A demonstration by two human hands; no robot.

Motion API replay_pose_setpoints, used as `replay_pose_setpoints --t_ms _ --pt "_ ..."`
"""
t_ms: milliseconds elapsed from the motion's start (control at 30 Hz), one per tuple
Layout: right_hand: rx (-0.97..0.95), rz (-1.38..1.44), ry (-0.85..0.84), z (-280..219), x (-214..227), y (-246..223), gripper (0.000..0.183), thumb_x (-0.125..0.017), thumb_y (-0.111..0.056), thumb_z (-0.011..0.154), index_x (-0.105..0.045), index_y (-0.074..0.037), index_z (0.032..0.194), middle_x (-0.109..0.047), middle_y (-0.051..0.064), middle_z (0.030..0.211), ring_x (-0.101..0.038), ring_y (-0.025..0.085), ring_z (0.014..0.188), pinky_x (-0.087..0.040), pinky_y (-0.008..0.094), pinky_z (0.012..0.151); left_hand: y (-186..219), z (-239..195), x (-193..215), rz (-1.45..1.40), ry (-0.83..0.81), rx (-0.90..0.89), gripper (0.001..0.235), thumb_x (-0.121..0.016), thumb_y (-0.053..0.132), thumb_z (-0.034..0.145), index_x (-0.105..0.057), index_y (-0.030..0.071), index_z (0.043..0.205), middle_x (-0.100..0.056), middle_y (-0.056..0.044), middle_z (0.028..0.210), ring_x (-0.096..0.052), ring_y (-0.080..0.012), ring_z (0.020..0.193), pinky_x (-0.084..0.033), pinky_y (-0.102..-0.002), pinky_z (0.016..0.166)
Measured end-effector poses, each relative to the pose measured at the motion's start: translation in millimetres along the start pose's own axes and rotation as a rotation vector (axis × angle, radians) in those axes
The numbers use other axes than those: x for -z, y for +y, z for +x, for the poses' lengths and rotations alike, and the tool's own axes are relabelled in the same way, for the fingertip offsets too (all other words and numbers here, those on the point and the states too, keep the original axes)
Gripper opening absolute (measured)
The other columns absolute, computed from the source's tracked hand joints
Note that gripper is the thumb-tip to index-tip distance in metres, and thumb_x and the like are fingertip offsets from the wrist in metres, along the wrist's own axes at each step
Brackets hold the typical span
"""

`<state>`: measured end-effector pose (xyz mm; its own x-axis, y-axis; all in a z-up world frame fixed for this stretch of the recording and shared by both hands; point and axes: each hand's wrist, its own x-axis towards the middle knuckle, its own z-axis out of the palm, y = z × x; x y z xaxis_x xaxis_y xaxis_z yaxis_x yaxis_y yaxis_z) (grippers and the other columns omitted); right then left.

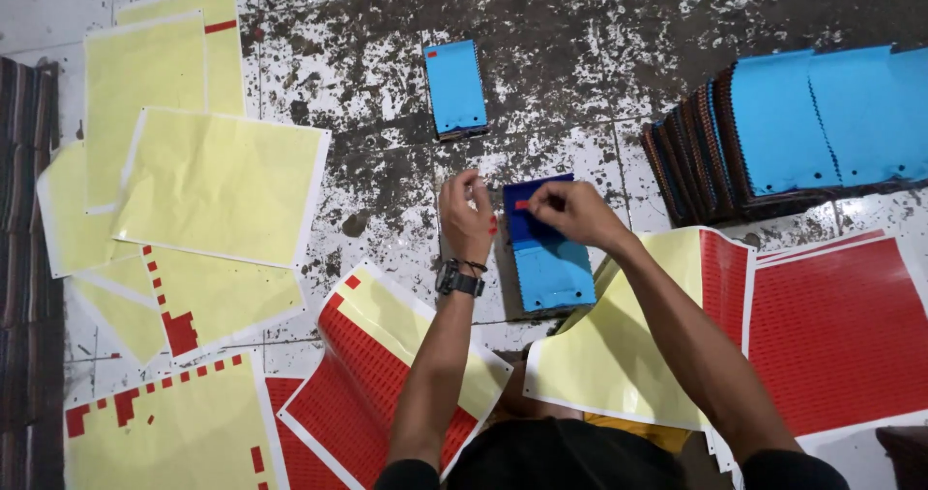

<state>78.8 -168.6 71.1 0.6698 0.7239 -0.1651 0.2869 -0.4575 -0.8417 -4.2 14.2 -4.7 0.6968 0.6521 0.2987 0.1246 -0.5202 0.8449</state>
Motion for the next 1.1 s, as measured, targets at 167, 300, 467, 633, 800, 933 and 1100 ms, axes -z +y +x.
replay_pose_setpoints --t_ms 167,300,467,633,800,933,1100 --pt "0.053 -0.164 0.055 26 -11 17 0.013 -0.07 -0.016 0.098 -0.079 -0.007 0.103 -0.076 0.014 0.08 -0.074 0.03 0.074 -0.059 0.04 0.064 5 -1 17 0.012 -0.1 -0.009 0.017 -0.056 0.015 0.1 -0.061 0.013 0.116 -0.06 -0.006 0.1 -0.065 -0.0285 0.086 -0.056 -0.043 0.076" --pt "-0.005 -0.216 0.085 36 -22 26 0.015 -0.069 -0.016 0.097 -0.078 -0.006 0.103 -0.076 0.019 0.083 -0.074 0.039 0.081 -0.06 0.048 0.067 -8 -5 18 0.038 -0.2 -0.107 0.017 -0.056 0.01 0.097 -0.064 0.014 0.112 -0.056 -0.003 0.103 -0.065 -0.0316 0.092 -0.059 -0.043 0.077" --pt "-0.091 -0.278 0.087 38 -31 45 0.018 -0.07 -0.025 0.094 -0.079 -0.012 0.101 -0.077 0.015 0.084 -0.074 0.038 0.083 -0.06 0.049 0.068 -5 -7 23 0.195 -0.212 -0.354 0.018 -0.056 0.008 0.097 -0.069 0.016 0.107 -0.055 0.002 0.104 -0.063 -0.0266 0.095 -0.058 -0.04 0.076" --pt "-0.121 -0.361 0.119 39 -39 44 0.019 -0.069 -0.029 0.094 -0.08 -0.015 0.098 -0.076 0.012 0.081 -0.075 0.035 0.079 -0.061 0.048 0.065 -40 -8 -6 0.471 -0.193 -0.632 0.026 -0.054 0.021 0.096 -0.07 0.032 0.113 -0.057 0.002 0.107 -0.061 -0.0245 0.096 -0.051 -0.04 0.073" --pt "-0.021 -0.58 0.154 32 -21 19 0.026 -0.075 -0.025 0.088 -0.075 -0.011 0.11 -0.071 0.019 0.102 -0.071 0.043 0.096 -0.06 0.057 0.076 -25 -6 2 0.525 -0.264 -0.672 0.029 -0.061 0.02 0.088 -0.068 0.032 0.113 -0.054 0.0 0.11 -0.057 -0.0278 0.089 -0.049 -0.042 0.065" --pt "0.24 -0.795 0.209 38 -9 25 0.033 -0.08 -0.02 0.083 -0.073 -0.017 0.114 -0.066 0.008 0.1 -0.069 0.035 0.099 -0.058 0.053 0.085 -17 -5 8 0.535 -0.289 -0.658 0.032 -0.059 0.019 0.088 -0.067 0.033 0.116 -0.053 0.001 0.11 -0.056 -0.0263 0.091 -0.049 -0.041 0.065" --pt "0.622 -0.926 0.564 39 -19 53 0.01 -0.071 -0.029 0.095 -0.073 -0.027 0.086 -0.07 -0.007 0.085 -0.069 0.017 0.086 -0.055 0.034 0.081 -16 -11 10 0.445 -0.357 -0.566 0.043 -0.063 0.012 0.085 -0.066 0.029 0.124 -0.052 -0.001 0.111 -0.056 -0.0314 0.092 -0.051 -0.045 0.068"
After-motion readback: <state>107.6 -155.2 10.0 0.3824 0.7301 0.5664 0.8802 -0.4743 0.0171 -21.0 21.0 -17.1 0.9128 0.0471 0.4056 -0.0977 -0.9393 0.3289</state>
